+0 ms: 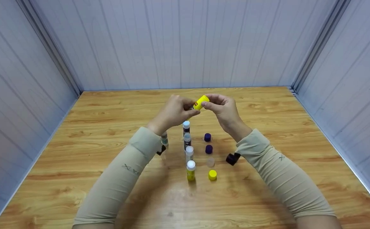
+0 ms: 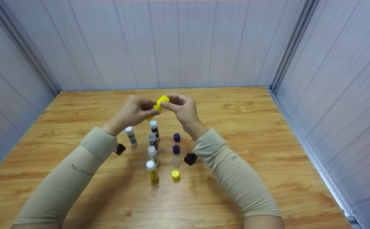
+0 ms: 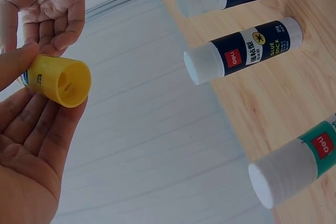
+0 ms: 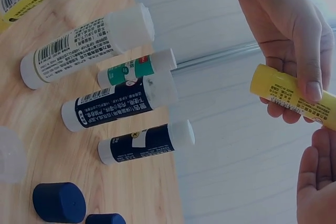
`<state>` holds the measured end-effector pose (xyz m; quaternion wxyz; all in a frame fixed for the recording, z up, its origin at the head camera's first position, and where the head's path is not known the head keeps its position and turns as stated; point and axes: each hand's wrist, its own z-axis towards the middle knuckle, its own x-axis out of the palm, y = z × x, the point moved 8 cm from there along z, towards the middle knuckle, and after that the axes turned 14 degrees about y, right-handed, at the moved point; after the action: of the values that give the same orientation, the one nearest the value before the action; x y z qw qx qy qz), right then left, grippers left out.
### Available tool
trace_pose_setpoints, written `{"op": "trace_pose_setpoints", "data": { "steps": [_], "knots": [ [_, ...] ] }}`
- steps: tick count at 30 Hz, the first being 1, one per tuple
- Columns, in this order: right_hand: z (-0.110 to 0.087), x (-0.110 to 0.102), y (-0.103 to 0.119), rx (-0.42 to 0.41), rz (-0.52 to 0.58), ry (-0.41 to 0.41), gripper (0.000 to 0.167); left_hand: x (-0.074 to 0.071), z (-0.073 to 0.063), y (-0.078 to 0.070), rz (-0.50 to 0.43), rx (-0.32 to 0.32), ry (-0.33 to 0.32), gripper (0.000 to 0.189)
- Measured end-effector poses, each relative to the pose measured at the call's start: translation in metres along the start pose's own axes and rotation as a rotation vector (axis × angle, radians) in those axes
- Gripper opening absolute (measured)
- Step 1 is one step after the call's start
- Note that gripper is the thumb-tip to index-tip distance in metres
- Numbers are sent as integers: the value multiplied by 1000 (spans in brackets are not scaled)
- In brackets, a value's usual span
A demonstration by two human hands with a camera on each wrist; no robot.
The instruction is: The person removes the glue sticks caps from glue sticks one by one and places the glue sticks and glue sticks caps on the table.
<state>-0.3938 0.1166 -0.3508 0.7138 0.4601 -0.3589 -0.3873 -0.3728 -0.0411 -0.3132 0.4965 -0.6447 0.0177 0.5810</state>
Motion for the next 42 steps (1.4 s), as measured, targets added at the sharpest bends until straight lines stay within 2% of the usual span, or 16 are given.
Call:
{"op": "trace_pose_setpoints", "data": {
  "steps": [14, 21, 25, 30, 34, 38, 42],
  "knots": [
    [-6, -2, -1, 8, 56, 36, 25, 1, 0, -1, 5, -20, 83, 23],
    [-6, -23, 12, -49, 118, -32, 27, -5, -7, 10, 45, -64, 77, 17],
    [-6, -30, 15, -61, 83, -42, 26, -10, -11, 15, 33, -94, 43, 19],
    [-6, -31, 14, -65, 52, -49, 29, -10, -8, 16, -4, -99, 26, 19],
    [-6, -37, 12, -64, -7, -59, 24, -11, -6, 20, -54, -118, -1, 18],
    [-5, -42, 7, -35, -100, -51, 22, -12, -6, 26, -121, -132, -33, 18],
    [-4, -45, 0, 22, -185, -34, 32, -14, -7, 32, -186, -144, -55, 20]
  ]
}}
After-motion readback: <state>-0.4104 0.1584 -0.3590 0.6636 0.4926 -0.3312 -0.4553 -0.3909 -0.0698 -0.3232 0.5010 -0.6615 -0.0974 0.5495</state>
